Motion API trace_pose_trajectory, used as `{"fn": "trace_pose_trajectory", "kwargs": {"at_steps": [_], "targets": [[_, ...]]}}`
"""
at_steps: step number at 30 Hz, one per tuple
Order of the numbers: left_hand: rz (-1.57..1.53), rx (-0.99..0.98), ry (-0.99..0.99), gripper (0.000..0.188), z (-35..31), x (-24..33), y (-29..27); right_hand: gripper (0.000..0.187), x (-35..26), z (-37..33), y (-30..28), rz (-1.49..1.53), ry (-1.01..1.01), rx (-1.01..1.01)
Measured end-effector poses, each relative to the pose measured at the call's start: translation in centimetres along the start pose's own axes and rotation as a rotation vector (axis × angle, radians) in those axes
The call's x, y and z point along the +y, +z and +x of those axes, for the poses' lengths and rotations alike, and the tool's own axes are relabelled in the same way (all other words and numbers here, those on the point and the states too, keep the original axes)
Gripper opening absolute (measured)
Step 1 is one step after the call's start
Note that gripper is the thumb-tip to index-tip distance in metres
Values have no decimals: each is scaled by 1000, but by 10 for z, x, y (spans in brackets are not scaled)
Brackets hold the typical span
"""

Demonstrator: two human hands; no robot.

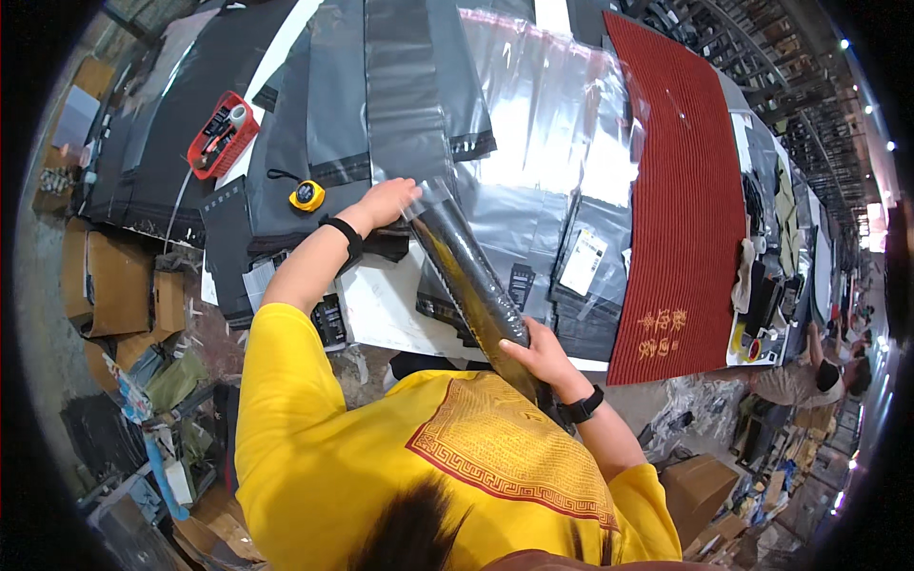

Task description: Rolling up industrial floor mats and inserting them into plastic shipping bags.

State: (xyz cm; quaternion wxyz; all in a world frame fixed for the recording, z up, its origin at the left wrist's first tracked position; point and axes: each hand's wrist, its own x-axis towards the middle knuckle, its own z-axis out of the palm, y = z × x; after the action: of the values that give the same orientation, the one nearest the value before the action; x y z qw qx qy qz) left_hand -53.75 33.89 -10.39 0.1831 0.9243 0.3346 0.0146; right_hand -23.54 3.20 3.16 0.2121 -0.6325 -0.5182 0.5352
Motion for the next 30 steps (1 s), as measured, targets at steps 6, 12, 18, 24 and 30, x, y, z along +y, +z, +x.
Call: {"fn": "trace_pose_trajectory", "kwargs": {"at_steps": [6,12,18,24,30], "targets": [[-585,327,-61,14,6,16,-19,69,-23,56,13,172,400,-177],[27,473,250,19,-16,65,-33,65,-34,65,3,696,667,-255],[-423,314,-690,23,-33,53,29,48,-47,64,16,1183,701,-323],[-1374,-436,-324,20,-39,130,-28,49,-54,45,12,1256,564,-282],[-843,-600,113,18,-16,261,-53,48,-2,-8,-40,639,108,434]]}}
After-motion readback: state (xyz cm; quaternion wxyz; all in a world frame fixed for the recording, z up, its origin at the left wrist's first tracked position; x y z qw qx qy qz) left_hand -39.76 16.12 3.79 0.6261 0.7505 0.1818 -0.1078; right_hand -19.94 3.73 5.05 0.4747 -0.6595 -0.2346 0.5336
